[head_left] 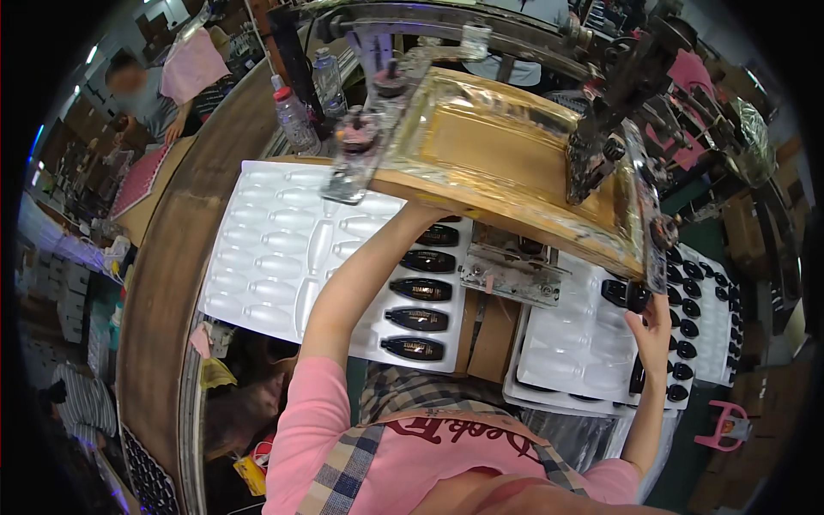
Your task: The person is manually placing small black parts into white plastic sorting trays at a factory workbench.
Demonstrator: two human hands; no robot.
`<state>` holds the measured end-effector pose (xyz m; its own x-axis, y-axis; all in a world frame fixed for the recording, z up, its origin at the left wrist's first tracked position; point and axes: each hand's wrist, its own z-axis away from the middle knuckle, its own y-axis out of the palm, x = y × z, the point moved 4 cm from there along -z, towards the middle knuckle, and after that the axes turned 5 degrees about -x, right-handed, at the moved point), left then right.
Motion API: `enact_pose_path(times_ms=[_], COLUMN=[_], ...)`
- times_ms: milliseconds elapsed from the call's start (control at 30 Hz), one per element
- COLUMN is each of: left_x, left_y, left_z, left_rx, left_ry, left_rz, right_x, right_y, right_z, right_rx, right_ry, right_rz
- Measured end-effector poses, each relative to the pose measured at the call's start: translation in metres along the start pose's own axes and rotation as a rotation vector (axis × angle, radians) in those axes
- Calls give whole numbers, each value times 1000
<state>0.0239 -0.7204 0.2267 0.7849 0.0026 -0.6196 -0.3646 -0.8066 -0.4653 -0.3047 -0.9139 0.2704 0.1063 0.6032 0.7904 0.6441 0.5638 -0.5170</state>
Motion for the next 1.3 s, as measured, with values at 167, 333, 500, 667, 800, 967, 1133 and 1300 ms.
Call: enact_pose_path(times_ms=[167,333,500,667,800,967,1133,1300], left_x=[-10,-20,-18,65,120,150,150,152], left_y=[7,-9,-59,-105,-119,-114,-121,-121], left_z=[-13,-22,-8,64,125,143,137,132], left_rx=[32,-25,-210,-481,-579,-609,-519,-350], left_ry=[-46,-149,-329,-537,-696,-776,-871,-866], left_rz=[95,282,565,484,285,135,-155,-469], right_x=[21,49,67,74,73,39,4,-16], right_y=[18,66,120,147,141,85,53,42], right_z=[-13,-41,-63,-56,-49,-41,-33,-12], right_rx=[117,99,316,292,333,201,202,200], right_ry=[36,-84,-171,-311,-329,-93,-15,-158], right_rz=[175,184,252,313,326,369,678,894])
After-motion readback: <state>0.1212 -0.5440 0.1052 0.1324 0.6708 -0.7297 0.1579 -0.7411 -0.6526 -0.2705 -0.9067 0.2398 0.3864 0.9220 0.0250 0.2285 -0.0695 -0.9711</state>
